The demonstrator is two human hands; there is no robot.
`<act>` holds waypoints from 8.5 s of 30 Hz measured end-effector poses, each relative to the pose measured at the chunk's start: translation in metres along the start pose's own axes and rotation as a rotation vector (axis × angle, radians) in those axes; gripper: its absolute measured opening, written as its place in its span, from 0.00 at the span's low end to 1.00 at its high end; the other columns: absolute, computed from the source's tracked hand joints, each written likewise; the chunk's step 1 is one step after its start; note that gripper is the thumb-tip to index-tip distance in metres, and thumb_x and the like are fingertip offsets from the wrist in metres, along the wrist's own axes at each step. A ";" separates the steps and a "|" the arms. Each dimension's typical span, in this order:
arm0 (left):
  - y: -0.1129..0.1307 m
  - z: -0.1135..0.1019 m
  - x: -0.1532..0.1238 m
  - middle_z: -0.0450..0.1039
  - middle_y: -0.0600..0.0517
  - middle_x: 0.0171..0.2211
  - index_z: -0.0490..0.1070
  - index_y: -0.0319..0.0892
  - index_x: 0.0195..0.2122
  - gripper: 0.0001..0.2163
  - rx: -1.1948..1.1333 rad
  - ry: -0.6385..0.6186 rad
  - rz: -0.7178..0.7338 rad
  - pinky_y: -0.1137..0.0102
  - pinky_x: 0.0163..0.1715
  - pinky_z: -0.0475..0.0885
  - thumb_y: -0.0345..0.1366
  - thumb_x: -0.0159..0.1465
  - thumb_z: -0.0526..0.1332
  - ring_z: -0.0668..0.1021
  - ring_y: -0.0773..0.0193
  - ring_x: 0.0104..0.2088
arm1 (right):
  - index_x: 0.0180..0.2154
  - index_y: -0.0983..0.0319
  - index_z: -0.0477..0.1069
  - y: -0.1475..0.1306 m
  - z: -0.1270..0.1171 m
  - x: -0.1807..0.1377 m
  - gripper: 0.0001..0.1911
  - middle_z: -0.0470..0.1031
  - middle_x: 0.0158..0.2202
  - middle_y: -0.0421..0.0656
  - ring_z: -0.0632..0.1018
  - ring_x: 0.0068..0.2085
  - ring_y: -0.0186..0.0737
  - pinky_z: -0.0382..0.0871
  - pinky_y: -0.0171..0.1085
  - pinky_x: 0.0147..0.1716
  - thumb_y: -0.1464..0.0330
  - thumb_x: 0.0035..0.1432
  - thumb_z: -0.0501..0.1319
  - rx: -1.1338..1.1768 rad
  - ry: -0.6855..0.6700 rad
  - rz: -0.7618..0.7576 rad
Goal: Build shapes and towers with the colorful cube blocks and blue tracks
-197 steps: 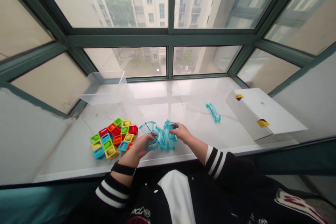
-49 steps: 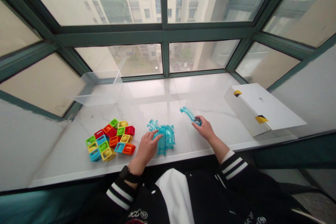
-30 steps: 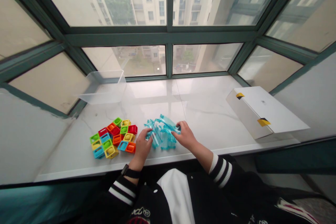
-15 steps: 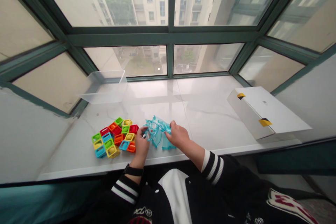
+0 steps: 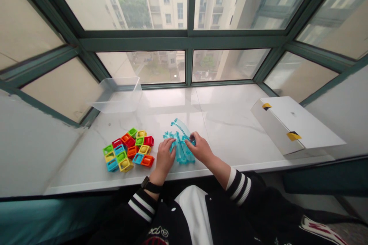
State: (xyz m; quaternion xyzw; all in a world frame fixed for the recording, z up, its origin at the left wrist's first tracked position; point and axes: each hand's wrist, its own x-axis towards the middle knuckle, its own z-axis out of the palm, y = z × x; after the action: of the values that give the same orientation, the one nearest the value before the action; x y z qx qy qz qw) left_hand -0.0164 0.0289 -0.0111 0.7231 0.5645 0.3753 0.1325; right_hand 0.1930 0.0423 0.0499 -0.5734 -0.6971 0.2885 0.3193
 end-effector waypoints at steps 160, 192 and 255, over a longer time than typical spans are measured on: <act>-0.081 -0.018 -0.026 0.59 0.41 0.72 0.62 0.47 0.69 0.24 -0.048 0.096 -0.059 0.45 0.71 0.60 0.45 0.74 0.55 0.62 0.47 0.73 | 0.68 0.55 0.66 0.048 0.079 0.015 0.32 0.43 0.78 0.49 0.54 0.76 0.60 0.56 0.61 0.72 0.61 0.65 0.65 -0.126 0.010 -0.347; -0.001 0.033 -0.064 0.53 0.57 0.18 0.52 0.43 0.19 0.22 -0.192 -0.274 0.025 0.67 0.27 0.51 0.38 0.71 0.51 0.60 0.69 0.21 | 0.31 0.59 0.73 0.121 0.014 -0.066 0.17 0.76 0.30 0.41 0.76 0.33 0.40 0.67 0.38 0.36 0.62 0.71 0.55 0.080 0.071 -0.074; -0.082 -0.014 0.005 0.62 0.43 0.70 0.73 0.51 0.63 0.22 -0.008 0.004 -0.279 0.43 0.69 0.62 0.50 0.71 0.58 0.66 0.43 0.70 | 0.62 0.51 0.74 0.033 0.082 0.037 0.28 0.54 0.75 0.49 0.60 0.72 0.64 0.59 0.65 0.69 0.56 0.61 0.71 -0.016 0.009 -0.254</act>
State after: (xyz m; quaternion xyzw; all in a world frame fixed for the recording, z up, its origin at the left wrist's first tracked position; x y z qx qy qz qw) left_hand -0.0852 0.0570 -0.0500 0.6364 0.6582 0.3570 0.1853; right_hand 0.1445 0.0820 -0.0234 -0.4841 -0.7651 0.2378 0.3517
